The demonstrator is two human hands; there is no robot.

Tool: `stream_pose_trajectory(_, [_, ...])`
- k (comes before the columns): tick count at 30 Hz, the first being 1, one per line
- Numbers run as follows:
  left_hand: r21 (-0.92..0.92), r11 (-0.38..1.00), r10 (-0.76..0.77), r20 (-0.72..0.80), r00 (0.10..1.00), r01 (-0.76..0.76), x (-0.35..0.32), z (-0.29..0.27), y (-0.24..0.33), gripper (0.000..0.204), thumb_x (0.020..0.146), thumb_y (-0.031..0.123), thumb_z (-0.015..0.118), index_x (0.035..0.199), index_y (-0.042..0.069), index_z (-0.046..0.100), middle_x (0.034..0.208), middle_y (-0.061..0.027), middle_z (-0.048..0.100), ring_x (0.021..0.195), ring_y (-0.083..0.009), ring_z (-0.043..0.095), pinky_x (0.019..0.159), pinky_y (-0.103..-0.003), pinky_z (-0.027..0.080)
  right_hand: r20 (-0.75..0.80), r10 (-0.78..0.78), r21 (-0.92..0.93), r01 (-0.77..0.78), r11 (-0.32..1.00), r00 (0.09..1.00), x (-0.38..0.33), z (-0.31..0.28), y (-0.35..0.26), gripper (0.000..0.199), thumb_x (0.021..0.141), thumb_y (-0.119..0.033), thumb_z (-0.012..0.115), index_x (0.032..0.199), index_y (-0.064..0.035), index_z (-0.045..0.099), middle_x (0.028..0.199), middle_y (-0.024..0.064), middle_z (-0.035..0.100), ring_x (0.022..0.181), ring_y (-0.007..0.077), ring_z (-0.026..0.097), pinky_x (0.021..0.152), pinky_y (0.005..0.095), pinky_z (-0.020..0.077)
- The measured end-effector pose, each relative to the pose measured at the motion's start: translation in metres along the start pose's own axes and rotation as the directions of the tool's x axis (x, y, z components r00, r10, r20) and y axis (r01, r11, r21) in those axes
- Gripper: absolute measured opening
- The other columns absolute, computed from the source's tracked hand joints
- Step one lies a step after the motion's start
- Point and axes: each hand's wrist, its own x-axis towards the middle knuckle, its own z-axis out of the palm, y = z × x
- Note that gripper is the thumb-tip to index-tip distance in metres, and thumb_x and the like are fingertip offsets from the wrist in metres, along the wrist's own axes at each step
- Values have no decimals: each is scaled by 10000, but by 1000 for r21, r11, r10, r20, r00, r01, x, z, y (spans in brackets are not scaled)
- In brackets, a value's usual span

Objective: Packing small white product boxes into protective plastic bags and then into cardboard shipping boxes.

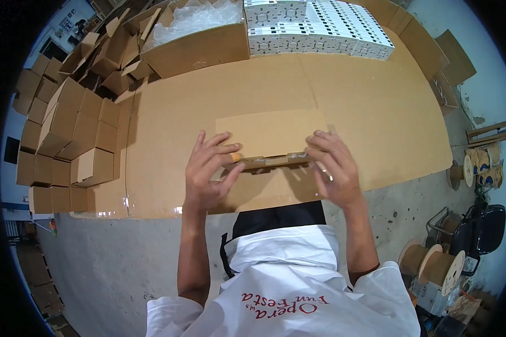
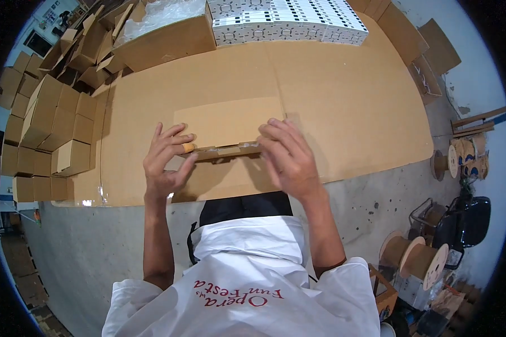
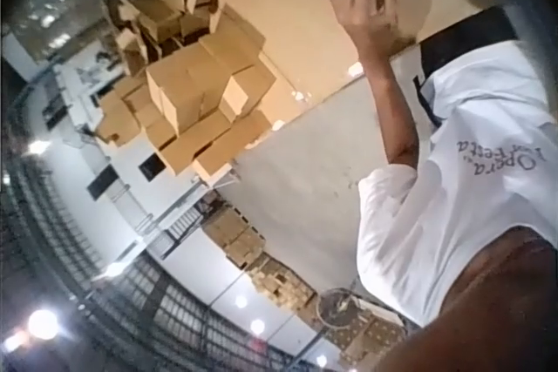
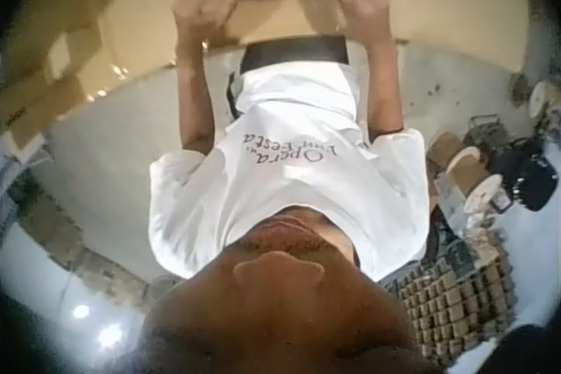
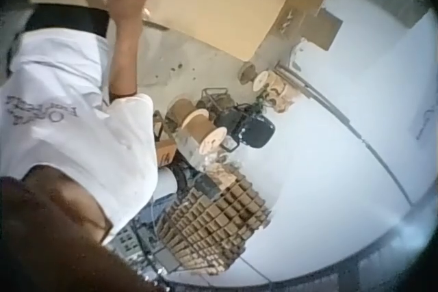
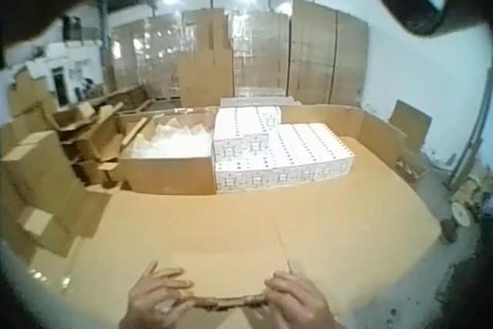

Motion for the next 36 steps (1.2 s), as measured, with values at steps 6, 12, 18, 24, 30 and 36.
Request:
stream_pose_trajectory(6, [31, 999, -8, -144, 990, 12, -2, 36, 23, 285, 701, 140, 884, 932, 101, 721, 1077, -45, 740, 1205, -300, 632, 1096, -521, 398, -81, -43, -107, 34, 994, 996, -7, 32, -11, 246, 709, -134, 827, 935, -163, 734, 1189, 68, 645, 1231, 332, 567, 1108, 600, 364])
stream_pose_trajectory(12, [106, 994, 23, -185, 982, -4, -4, 53, 22, 268, 706, 184, 886, 921, 138, 733, 1056, -1, 747, 1190, -296, 632, 1015, -481, 425, -192, -42, -111, 21, 994, 981, -12, 51, -5, 233, 698, -152, 843, 911, -183, 753, 1171, 30, 652, 1243, 304, 561, 1117, 588, 339])
stream_pose_trajectory(18, [79, 997, 34, -220, 975, -17, -1, 59, 16, 240, 701, 167, 888, 886, 149, 736, 1020, 12, 752, 1160, -293, 648, 1000, -476, 425, -264, -34, -78, 14, 997, 964, -11, 64, 2, 210, 707, -130, 839, 894, -169, 753, 1119, -2, 677, 1204, 293, 590, 1135, 579, 311])
stream_pose_trajectory(24, [97, 995, 53, -246, 968, -30, 2, 67, 12, 201, 728, 209, 868, 870, 167, 733, 1016, 48, 751, 1159, -259, 646, 992, -458, 417, -279, -65, -77, 45, 996, 958, -11, 66, 11, 201, 728, -119, 825, 907, -166, 749, 1112, -44, 695, 1187, 278, 603, 1149, 575, 289])
stream_pose_trajectory(30, [126, 992, 52, -258, 965, -20, -2, 75, 9, 252, 707, 212, 889, 900, 192, 729, 1016, 62, 745, 1143, -228, 651, 1009, -447, 383, -278, -63, -92, 39, 995, 959, -12, 72, 16, 254, 742, -144, 829, 985, -172, 756, 1125, -62, 699, 1149, 257, 615, 1146, 572, 284])
stream_pose_trajectory(36, [105, 993, 80, -276, 958, -53, -8, 87, 3, 305, 669, 163, 907, 929, 189, 750, 975, 31, 742, 1110, -237, 668, 979, -431, 401, -282, -81, -94, 57, 994, 956, -16, 75, 22, 230, 741, -149, 829, 961, -163, 765, 1059, -62, 712, 1114, 244, 627, 1135, 559, 284])
